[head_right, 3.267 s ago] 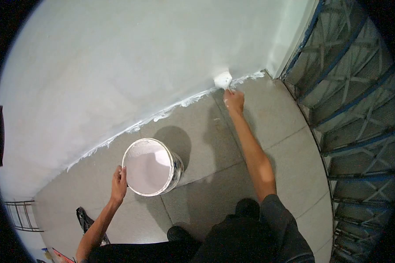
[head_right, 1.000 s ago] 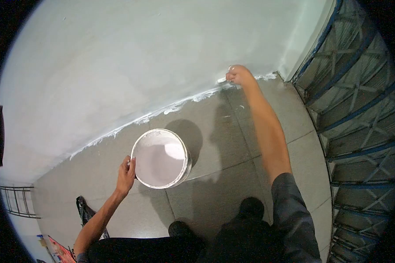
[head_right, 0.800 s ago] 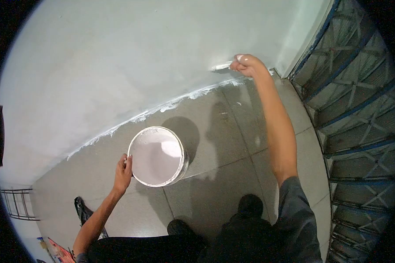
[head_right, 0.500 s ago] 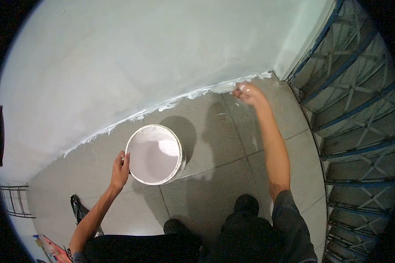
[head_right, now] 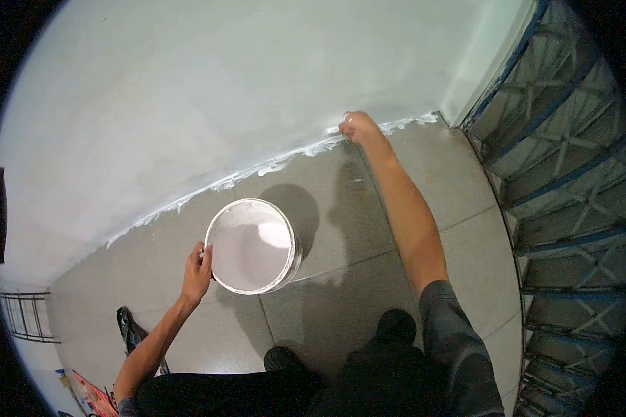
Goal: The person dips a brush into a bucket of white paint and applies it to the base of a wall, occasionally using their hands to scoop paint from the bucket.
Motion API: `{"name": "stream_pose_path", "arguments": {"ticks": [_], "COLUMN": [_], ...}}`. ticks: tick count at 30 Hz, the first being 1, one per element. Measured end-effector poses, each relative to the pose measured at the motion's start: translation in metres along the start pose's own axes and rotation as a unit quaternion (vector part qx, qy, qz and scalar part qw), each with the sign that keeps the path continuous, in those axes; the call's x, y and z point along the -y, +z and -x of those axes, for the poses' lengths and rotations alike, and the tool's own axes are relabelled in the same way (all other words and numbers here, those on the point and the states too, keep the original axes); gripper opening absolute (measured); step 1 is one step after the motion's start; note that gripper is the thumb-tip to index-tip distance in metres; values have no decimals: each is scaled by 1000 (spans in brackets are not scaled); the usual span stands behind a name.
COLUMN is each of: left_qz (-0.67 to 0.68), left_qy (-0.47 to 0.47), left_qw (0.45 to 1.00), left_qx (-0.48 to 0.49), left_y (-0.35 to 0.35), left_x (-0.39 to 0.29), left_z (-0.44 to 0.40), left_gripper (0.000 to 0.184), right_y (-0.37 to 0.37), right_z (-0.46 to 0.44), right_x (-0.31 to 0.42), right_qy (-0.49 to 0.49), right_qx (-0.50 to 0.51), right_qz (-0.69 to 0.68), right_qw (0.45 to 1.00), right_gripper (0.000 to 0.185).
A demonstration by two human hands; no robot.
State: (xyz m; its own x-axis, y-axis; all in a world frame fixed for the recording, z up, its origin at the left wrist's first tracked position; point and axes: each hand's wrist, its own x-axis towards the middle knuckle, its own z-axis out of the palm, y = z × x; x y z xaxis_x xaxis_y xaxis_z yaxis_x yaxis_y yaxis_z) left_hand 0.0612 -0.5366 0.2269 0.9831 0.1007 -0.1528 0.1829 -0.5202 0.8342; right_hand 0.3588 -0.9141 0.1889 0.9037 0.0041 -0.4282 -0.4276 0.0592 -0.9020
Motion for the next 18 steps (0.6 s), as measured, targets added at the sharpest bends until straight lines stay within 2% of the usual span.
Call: {"name": "stream_pose_path", "arguments": {"ticks": [2, 5, 8, 11, 18], "left_qz": [-6, -8, -5, 4, 10], "left_qy": [10, 24, 13, 5, 2], "left_qw": [1000, 1000, 1000, 1000, 1000], "left_qx": [-6, -7, -1, -3, -6], "left_y": [1, 2, -2, -1, 0], "left_x": [2, 6, 3, 3, 8], "left_z": [1, -1, 0, 1, -1], "left_gripper": [28, 29, 29, 29, 29], "right_y": [-21, -25, -31, -44, 2], "right_z": [-16, 52, 99, 128, 54], "right_x": [4, 40, 35, 20, -43], "right_qy": [-79, -66, -79, -20, -6], "right_qx": [71, 130, 49, 60, 22], "right_qz": [83, -103, -34, -80, -30], "right_qw": [991, 984, 995, 995, 999], "right_gripper": [12, 13, 15, 17, 17]}}
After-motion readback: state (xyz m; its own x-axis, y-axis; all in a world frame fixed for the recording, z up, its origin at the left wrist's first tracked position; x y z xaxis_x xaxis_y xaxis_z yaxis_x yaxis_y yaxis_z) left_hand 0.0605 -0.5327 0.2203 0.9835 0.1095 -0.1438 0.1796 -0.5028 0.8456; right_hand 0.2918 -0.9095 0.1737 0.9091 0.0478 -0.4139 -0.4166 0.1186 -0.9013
